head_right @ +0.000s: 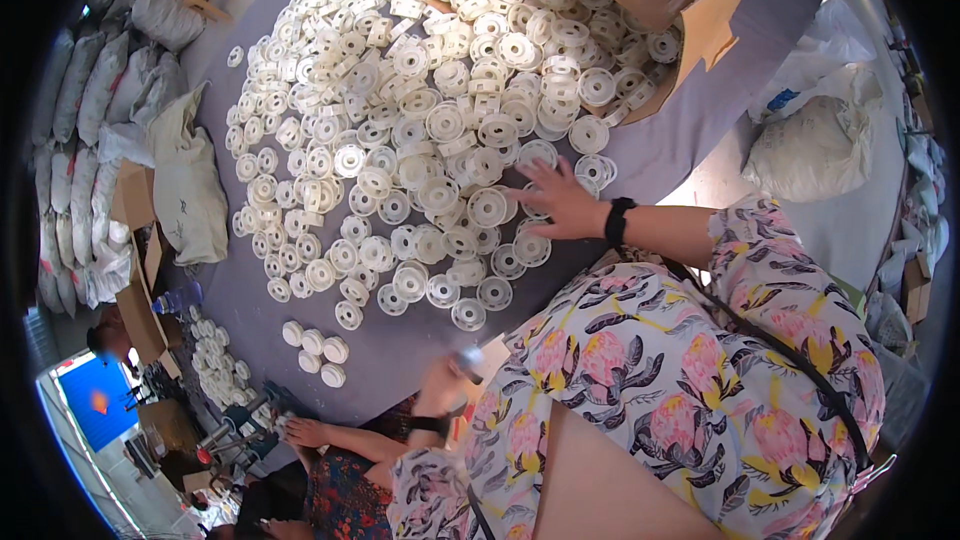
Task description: Sort and assemble white plastic wheel-like components with metal circular inserts.
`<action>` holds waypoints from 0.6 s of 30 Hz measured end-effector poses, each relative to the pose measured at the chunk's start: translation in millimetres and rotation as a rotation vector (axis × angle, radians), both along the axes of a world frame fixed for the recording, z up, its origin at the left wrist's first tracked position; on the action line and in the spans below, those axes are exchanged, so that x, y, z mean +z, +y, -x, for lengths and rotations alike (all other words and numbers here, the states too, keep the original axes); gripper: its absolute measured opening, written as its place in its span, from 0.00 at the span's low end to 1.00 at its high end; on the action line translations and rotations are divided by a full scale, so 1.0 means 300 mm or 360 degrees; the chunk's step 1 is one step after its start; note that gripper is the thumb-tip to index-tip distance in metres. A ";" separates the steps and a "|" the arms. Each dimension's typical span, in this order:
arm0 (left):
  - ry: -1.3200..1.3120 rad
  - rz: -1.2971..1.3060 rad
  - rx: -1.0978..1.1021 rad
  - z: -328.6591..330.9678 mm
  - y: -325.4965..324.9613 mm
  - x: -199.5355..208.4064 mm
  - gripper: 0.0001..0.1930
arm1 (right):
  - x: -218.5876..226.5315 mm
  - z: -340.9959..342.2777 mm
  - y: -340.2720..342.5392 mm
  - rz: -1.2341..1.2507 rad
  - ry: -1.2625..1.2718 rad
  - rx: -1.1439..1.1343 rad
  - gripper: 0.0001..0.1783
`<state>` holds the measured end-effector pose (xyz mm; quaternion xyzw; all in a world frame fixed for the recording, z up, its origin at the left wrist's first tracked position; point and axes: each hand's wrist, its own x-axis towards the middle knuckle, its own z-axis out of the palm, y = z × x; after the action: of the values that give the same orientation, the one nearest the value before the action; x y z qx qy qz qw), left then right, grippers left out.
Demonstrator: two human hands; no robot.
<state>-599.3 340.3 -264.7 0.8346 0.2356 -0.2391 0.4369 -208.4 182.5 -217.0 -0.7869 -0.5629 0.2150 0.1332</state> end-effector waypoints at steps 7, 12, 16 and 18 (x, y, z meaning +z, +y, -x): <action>-0.0423 -0.0639 0.0342 -0.395 -0.191 0.111 0.40 | -0.062 0.038 -0.079 0.0077 -0.0155 0.0262 0.42; -0.0311 -0.0997 0.0126 -0.429 -0.058 -0.070 0.43 | -0.146 0.071 0.144 -0.0045 -0.0221 0.0253 0.39; -0.0369 -0.1170 0.0241 -0.398 0.057 -0.076 0.45 | -0.144 0.048 0.164 -0.0162 -0.0240 0.0283 0.36; -0.0517 -0.1053 0.0299 -0.369 0.075 -0.079 0.45 | -0.117 0.032 0.094 -0.0278 -0.0099 0.0271 0.35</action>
<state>-488.6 362.9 -288.5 0.9323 0.3032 0.0263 0.1955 -217.9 210.7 -252.1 -0.7278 -0.6482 0.1511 0.1649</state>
